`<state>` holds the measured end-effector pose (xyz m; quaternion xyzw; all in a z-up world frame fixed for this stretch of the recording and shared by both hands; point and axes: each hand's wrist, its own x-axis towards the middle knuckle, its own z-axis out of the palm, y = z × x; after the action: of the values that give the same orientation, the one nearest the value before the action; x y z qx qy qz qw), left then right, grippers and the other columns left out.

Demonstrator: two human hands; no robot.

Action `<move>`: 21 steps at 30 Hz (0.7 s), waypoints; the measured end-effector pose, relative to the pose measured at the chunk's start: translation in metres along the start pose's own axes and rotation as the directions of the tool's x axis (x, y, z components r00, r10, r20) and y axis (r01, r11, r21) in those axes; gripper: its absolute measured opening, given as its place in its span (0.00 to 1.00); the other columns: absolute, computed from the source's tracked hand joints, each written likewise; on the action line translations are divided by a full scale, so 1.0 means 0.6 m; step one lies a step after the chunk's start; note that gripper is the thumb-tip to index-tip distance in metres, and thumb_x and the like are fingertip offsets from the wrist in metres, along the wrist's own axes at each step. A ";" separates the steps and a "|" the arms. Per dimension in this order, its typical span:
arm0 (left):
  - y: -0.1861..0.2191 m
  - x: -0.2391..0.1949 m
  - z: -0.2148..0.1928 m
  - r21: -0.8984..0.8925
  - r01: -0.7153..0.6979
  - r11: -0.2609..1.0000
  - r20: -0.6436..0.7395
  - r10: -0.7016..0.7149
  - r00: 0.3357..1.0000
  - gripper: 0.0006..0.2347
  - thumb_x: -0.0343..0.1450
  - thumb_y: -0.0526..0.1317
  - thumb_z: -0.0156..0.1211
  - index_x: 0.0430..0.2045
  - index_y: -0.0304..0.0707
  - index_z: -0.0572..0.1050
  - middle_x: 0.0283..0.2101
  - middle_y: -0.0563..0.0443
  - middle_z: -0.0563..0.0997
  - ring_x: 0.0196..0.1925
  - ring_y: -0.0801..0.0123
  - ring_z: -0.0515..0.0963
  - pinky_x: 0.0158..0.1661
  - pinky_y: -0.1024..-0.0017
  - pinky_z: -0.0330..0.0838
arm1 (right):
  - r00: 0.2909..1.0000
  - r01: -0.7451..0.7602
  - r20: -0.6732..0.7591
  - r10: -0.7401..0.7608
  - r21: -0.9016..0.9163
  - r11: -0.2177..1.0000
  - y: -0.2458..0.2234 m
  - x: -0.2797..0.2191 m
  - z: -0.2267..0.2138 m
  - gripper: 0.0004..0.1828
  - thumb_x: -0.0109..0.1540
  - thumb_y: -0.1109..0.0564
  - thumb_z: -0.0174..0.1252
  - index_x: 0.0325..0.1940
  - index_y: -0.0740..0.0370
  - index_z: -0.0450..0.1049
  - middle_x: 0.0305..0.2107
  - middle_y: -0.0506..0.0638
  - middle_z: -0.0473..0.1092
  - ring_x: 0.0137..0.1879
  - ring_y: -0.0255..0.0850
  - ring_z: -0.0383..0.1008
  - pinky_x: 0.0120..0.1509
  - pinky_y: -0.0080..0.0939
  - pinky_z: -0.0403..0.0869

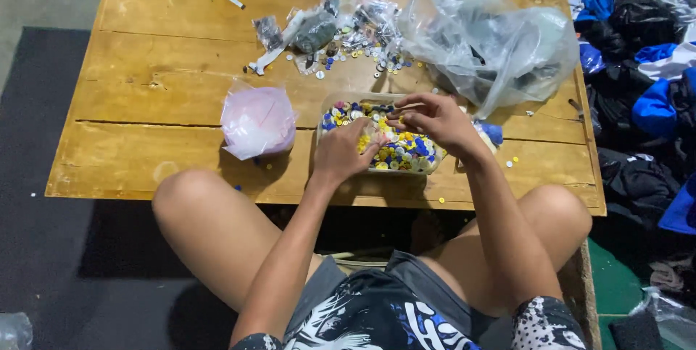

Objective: The person sits cross-legged on the floor and sorts colorful bottle caps from a clear plastic container. They pick up individual caps with both hands, inspect them, and place them back into the container or onto the wooden table.

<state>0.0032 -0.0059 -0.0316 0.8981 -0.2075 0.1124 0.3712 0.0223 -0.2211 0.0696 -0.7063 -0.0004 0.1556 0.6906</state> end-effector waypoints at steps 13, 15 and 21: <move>-0.019 -0.007 0.028 0.067 0.061 0.996 -0.071 -0.057 0.996 0.22 0.58 0.48 0.70 0.45 0.55 0.72 0.32 0.52 0.84 0.38 0.58 0.86 0.41 0.60 0.79 | 0.867 0.484 0.218 -0.448 -0.585 0.651 0.054 0.023 0.037 0.20 0.58 0.64 0.64 0.52 0.50 0.80 0.39 0.49 0.81 0.50 0.50 0.81 0.59 0.49 0.76; -0.009 -0.001 0.010 0.037 0.027 0.999 -0.072 -0.025 0.997 0.21 0.57 0.43 0.68 0.45 0.52 0.72 0.32 0.50 0.84 0.37 0.54 0.86 0.41 0.58 0.79 | 0.870 0.479 0.211 -0.446 -0.579 0.660 0.045 0.025 0.036 0.15 0.62 0.62 0.63 0.52 0.49 0.81 0.38 0.47 0.80 0.49 0.46 0.81 0.59 0.46 0.75; 0.014 -0.001 -0.001 -0.045 0.045 0.998 -0.096 -0.050 0.994 0.11 0.70 0.50 0.60 0.44 0.54 0.73 0.30 0.48 0.83 0.35 0.53 0.85 0.39 0.58 0.79 | 0.898 0.418 0.007 -0.440 -0.322 0.849 0.035 0.008 0.039 0.17 0.62 0.73 0.55 0.50 0.60 0.81 0.40 0.56 0.79 0.49 0.49 0.81 0.55 0.49 0.81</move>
<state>-0.0012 -0.0102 -0.0262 0.8880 -0.1702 0.1426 0.4027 0.0169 -0.1981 0.0480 -0.7942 -0.1596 -0.0284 0.5856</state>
